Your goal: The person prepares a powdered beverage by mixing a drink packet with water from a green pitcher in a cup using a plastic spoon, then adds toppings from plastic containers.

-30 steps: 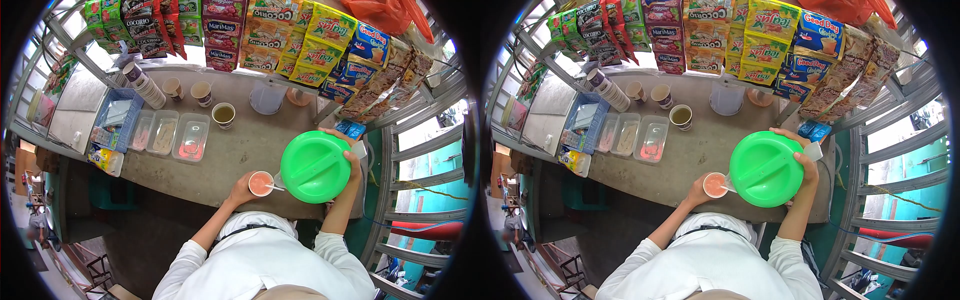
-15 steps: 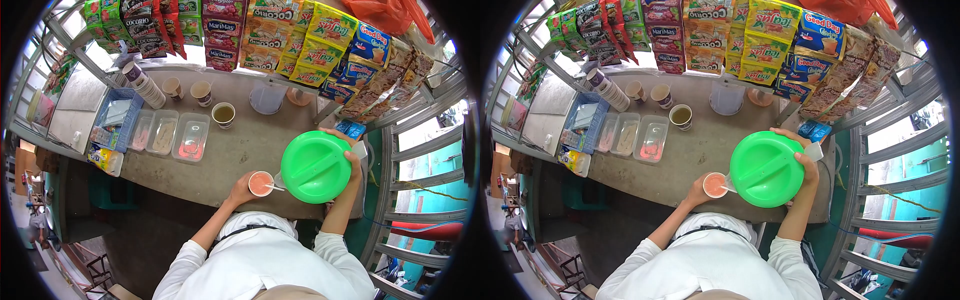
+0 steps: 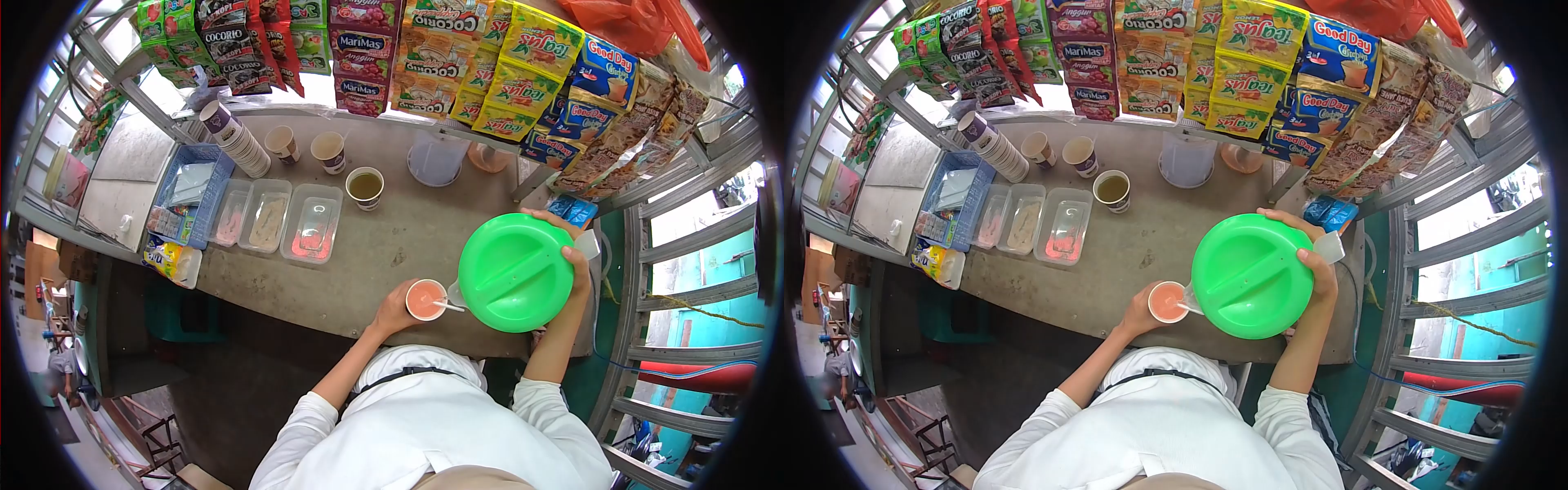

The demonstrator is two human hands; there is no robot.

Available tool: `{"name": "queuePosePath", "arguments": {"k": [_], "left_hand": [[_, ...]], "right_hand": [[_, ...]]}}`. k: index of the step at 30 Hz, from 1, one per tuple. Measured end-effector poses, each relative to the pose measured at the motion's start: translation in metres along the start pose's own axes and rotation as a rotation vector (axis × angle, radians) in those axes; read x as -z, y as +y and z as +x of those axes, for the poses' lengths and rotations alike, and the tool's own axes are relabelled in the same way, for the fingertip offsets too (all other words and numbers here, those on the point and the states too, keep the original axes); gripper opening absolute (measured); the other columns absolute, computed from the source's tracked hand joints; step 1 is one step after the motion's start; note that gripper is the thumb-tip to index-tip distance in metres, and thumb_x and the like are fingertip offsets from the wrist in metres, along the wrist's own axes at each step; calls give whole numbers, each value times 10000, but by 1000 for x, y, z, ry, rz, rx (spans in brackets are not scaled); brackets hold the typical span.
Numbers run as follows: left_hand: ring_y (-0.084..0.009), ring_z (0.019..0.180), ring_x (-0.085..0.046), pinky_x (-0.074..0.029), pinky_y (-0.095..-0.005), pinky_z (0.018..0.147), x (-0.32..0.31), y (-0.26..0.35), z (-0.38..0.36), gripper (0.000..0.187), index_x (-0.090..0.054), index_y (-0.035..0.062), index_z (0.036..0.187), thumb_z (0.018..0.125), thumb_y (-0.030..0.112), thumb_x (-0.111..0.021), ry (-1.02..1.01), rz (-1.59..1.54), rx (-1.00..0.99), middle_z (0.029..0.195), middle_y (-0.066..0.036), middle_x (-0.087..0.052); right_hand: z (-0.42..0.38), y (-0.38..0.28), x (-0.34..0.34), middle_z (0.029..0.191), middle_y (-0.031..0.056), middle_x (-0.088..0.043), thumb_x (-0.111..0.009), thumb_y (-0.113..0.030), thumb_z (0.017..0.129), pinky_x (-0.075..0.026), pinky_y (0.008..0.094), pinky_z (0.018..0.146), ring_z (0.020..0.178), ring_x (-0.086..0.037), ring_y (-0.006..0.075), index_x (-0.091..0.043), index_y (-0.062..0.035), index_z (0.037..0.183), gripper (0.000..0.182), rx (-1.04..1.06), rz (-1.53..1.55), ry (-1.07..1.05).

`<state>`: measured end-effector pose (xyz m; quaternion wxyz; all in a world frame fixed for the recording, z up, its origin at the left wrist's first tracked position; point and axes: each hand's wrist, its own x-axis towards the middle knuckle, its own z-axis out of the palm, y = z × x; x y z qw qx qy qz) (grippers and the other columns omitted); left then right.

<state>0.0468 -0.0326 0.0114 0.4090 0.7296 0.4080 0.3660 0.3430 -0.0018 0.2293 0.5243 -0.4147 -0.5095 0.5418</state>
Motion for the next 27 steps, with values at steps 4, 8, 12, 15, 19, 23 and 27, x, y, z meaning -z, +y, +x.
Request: {"name": "queuePosePath", "arguments": {"k": [4,8,12,15,19,23,27], "left_hand": [[-337,1037,-612,-512,-394,879,-1,-2,0,648,-561,25,1168,613,190,-851,0,4,2,1149,-171,-615],[-339,1038,-611,-509,-398,884,0,0,0,649,-563,26,1169,611,188,-852,4,1,6,1149,-172,-616],[-336,1039,-612,-510,-398,883,1,3,1,645,-565,28,1170,616,189,-851,2,-14,9,1146,-171,-619],[-333,1039,-613,-511,-396,882,1,3,1,642,-566,30,1173,620,191,-851,0,-23,17,1147,-169,-620],[-329,1039,-614,-512,-394,881,0,-1,0,638,-569,33,1172,622,194,-851,-2,-15,8,1148,-167,-620],[-327,1037,-615,-512,-392,878,0,-1,0,635,-573,37,1168,620,197,-852,7,-12,-3,1144,-164,-622],[-327,1034,-616,-513,-391,876,2,3,1,640,-569,40,1170,619,201,-852,1,-27,-3,1141,-161,-622]], "right_hand": [[0,0,0,1257,247,-559,-592,-446,651,-439,359,966,1108,-589,288,-525,105,1235,805,0,1,11],[-1,-3,-1,1257,247,-558,-591,-447,652,-440,358,964,1108,-589,288,-525,107,1235,806,-3,-24,8],[1,-7,1,1254,246,-561,-592,-451,656,-441,356,961,1106,-589,286,-524,108,1236,809,2,-30,-26],[1,-5,0,1251,243,-563,-593,-455,658,-442,354,959,1102,-591,284,-520,109,1239,813,-7,-29,-11],[1,0,1,1252,240,-562,-595,-458,659,-443,352,956,1102,-590,280,-515,112,1242,820,-6,6,7],[1,1,3,1256,239,-559,-598,-454,661,-442,351,959,1108,-588,279,-511,113,1245,819,-13,26,4],[0,2,2,1260,239,-556,-602,-453,663,-441,351,963,1110,-587,280,-502,114,1252,824,-6,46,24]]}}
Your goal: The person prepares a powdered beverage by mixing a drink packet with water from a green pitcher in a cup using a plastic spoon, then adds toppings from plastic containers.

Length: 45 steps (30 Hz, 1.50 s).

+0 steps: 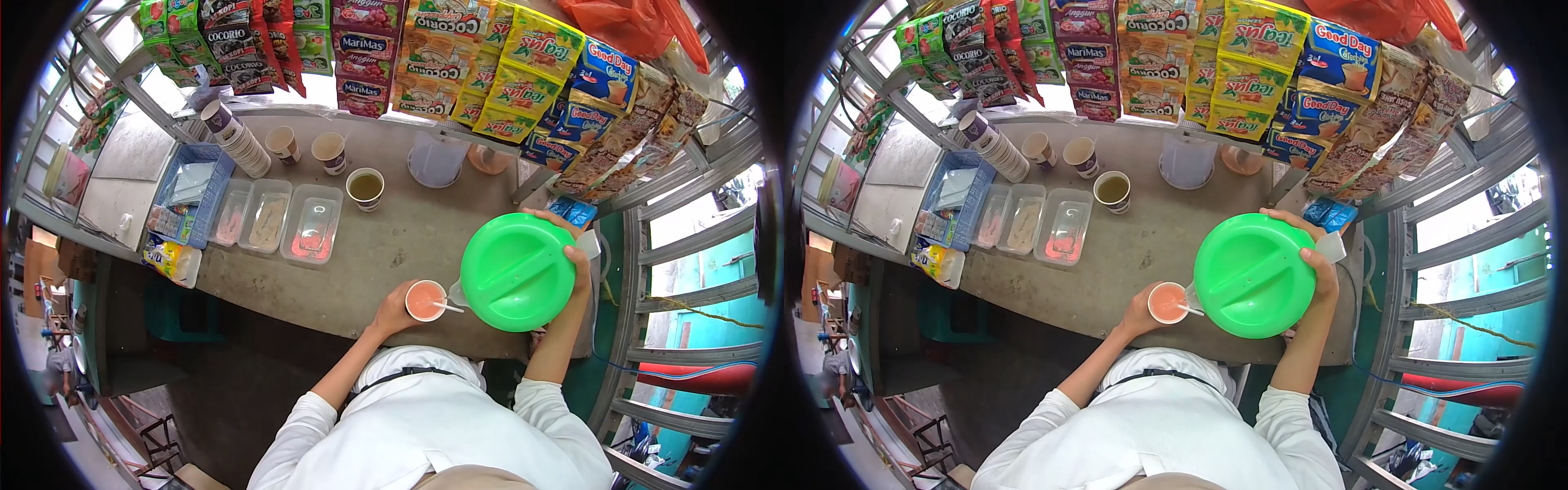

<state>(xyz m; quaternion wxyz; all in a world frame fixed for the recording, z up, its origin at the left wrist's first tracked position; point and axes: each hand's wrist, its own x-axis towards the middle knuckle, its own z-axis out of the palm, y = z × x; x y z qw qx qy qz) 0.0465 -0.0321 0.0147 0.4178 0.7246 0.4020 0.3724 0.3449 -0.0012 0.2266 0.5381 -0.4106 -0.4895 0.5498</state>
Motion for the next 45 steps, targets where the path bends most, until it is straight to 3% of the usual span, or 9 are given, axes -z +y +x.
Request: {"name": "queuePosePath", "arguments": {"k": [40,45], "left_hand": [[-338,1029,-613,-516,-400,870,-1,-3,-1,656,-564,37,1169,603,194,-855,-1,24,9,1141,-168,-619],[-335,1034,-614,-516,-397,872,-2,-7,-1,663,-562,35,1174,603,197,-856,0,38,-14,1142,-168,-620]], "right_hand": [[0,-3,2,1264,239,-556,-607,-467,656,-439,361,969,1119,-584,290,-514,111,1246,831,-4,-50,-9],[-2,-1,6,1287,261,-532,-618,-435,679,-457,422,971,1130,-576,335,-513,87,1246,778,21,12,11]]}}
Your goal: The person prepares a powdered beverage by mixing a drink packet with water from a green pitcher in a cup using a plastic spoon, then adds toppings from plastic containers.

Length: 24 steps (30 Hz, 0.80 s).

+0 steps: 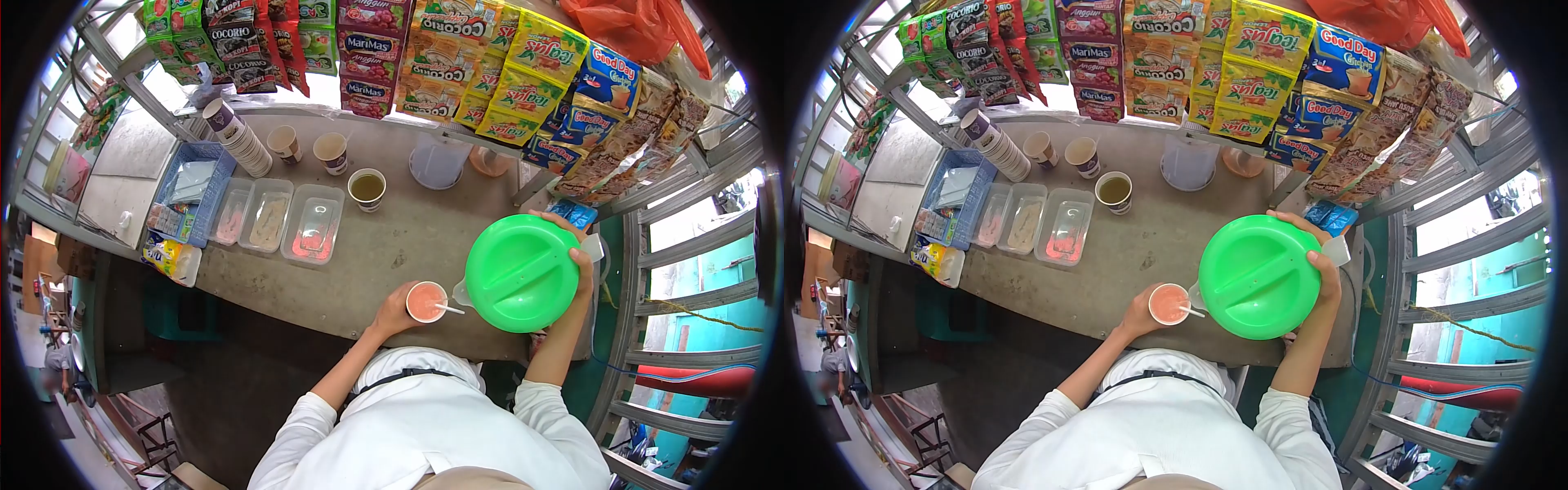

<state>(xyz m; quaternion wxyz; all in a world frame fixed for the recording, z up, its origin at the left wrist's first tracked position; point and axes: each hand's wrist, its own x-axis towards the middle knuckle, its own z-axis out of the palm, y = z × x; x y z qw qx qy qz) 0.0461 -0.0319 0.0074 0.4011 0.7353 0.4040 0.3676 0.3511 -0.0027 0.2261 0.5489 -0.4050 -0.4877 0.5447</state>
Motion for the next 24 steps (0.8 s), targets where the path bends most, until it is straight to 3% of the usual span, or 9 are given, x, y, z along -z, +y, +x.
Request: {"name": "queuePosePath", "arguments": {"k": [4,10,19,24], "left_hand": [[-334,1033,-615,-519,-396,868,1,3,1,659,-562,34,1175,609,203,-855,-11,2,18,1145,-167,-619],[-339,1018,-619,-522,-399,852,1,2,1,661,-554,28,1180,620,214,-853,-10,4,9,1137,-174,-618],[-342,1003,-623,-524,-398,840,0,1,0,659,-552,26,1177,623,215,-855,-2,26,1,1120,-181,-621],[-339,999,-624,-524,-395,840,3,6,2,656,-554,27,1172,623,218,-857,-13,23,13,1114,-174,-624]], "right_hand": [[-3,-1,0,1264,241,-559,-612,-450,660,-450,351,956,1104,-592,280,-524,109,1229,802,-12,16,77],[-5,-1,5,1277,252,-542,-622,-458,677,-465,426,959,1111,-584,326,-517,58,1257,783,6,41,89],[-10,6,39,1238,227,-567,-594,-427,703,-472,404,942,1094,-585,313,-506,67,1259,749,44,209,185],[-13,13,70,1208,178,-578,-566,-467,740,-490,399,899,1070,-588,284,-442,3,1339,771,67,285,296]]}}
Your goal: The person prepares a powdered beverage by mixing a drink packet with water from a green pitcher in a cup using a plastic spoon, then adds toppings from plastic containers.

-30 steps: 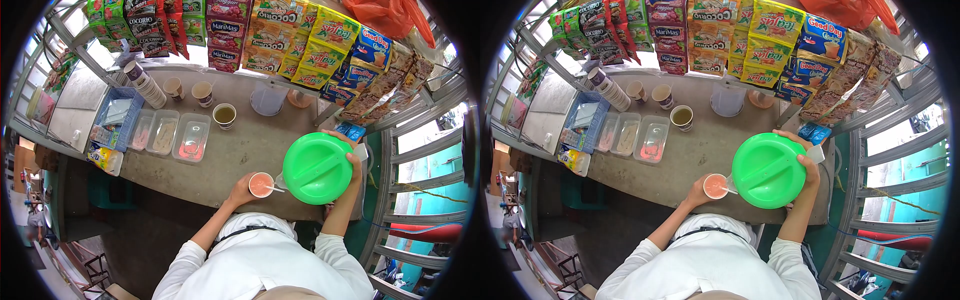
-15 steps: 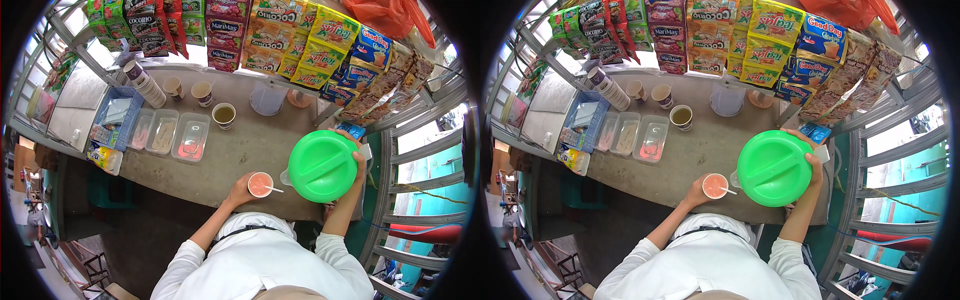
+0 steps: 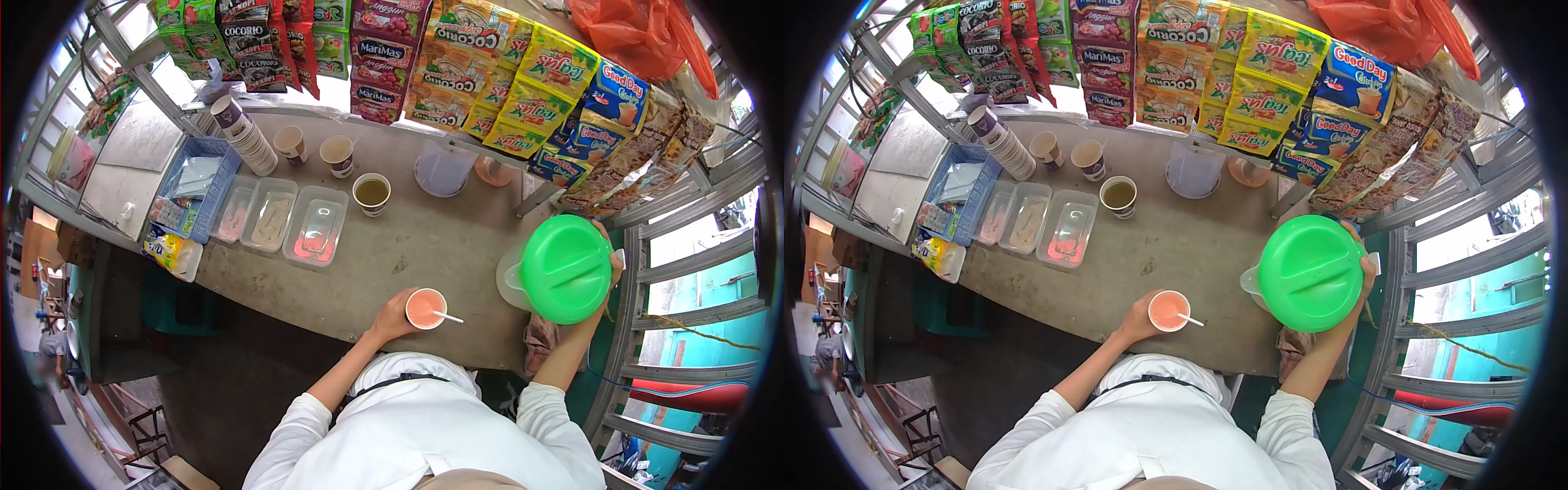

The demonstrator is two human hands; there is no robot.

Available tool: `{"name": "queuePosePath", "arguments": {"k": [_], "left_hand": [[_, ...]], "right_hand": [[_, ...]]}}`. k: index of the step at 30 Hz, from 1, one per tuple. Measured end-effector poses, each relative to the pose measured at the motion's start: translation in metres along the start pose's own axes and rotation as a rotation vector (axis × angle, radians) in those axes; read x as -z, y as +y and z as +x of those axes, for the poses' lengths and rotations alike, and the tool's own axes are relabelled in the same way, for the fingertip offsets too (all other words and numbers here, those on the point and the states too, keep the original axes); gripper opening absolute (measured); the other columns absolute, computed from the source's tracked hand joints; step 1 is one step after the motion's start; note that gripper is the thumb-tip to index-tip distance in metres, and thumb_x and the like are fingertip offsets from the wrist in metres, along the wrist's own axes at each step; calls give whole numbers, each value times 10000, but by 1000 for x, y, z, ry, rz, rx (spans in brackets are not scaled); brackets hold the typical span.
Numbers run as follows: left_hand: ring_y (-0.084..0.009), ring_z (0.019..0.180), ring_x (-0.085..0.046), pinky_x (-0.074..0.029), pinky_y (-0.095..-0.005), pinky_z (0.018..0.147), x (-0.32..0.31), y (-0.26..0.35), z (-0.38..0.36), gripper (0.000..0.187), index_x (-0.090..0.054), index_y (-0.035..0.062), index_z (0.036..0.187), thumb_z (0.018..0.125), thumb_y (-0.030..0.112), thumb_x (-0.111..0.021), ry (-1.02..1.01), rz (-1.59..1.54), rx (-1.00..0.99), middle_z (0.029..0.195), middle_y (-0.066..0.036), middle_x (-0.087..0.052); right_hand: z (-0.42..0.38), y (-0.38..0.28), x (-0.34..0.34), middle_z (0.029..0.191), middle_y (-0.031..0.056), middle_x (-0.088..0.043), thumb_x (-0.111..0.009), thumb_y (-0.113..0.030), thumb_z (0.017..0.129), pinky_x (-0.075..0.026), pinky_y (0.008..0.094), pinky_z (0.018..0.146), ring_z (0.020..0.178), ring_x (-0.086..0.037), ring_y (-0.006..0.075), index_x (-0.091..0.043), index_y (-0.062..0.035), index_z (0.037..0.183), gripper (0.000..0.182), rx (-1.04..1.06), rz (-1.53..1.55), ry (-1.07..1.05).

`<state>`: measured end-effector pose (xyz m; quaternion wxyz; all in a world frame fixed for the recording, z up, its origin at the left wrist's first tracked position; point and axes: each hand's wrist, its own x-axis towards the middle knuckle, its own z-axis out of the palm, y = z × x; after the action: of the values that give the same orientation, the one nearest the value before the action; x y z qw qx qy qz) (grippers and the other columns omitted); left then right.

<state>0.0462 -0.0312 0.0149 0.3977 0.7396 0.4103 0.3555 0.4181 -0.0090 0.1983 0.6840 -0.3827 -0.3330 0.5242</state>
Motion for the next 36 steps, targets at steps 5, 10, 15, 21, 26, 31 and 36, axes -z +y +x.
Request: {"name": "queuePosePath", "arguments": {"k": [5,10,15,21,26,31,36], "left_hand": [[-339,1015,-617,-518,-397,855,-1,-1,-1,659,-555,28,1172,616,209,-858,9,1,-1,1122,-166,-623],[-338,1054,-601,-501,-400,893,-5,-10,-4,670,-555,26,1178,605,200,-856,4,-7,34,1153,-176,-612],[-345,1051,-602,-505,-398,888,-5,-8,-5,669,-551,23,1185,616,209,-850,6,5,32,1159,-185,-609],[-349,1022,-614,-518,-396,862,-8,-9,-6,658,-546,14,1178,625,209,-845,55,64,-8,1133,-191,-617],[-349,1022,-616,-518,-396,865,-9,-10,-7,649,-547,9,1173,630,208,-842,94,83,-33,1125,-193,-620],[-348,1023,-615,-518,-397,865,-10,-10,-8,656,-546,11,1179,628,209,-843,113,87,-43,1131,-187,-618],[-340,1035,-609,-514,-397,870,-6,-5,-7,661,-551,21,1180,616,196,-849,104,38,-39,1144,-174,-612]], "right_hand": [[1,-5,9,1191,142,-584,-522,-486,790,-491,381,885,1045,-586,258,-436,-19,1351,736,15,37,119],[6,-6,20,1173,112,-594,-493,-474,831,-490,357,876,1018,-588,233,-457,-26,1335,675,21,61,114],[4,-6,13,1165,86,-597,-450,-476,881,-480,329,878,1002,-582,205,-475,-34,1322,625,34,37,125],[-4,15,90,1234,96,-556,-437,-529,914,-428,314,939,1074,-540,183,-481,-42,1315,633,-70,20,198],[-52,87,84,1284,103,-517,-502,-496,906,-429,327,931,1105,-517,174,-463,-70,1331,603,202,-595,619],[-120,154,-13,1263,91,-451,-589,-157,850,-483,287,719,1070,-497,146,-370,-162,1383,577,190,-463,972],[-158,193,-61,1015,42,-469,-577,-56,861,-432,200,670,793,-496,72,-347,-106,1383,572,-214,-483,189]]}}
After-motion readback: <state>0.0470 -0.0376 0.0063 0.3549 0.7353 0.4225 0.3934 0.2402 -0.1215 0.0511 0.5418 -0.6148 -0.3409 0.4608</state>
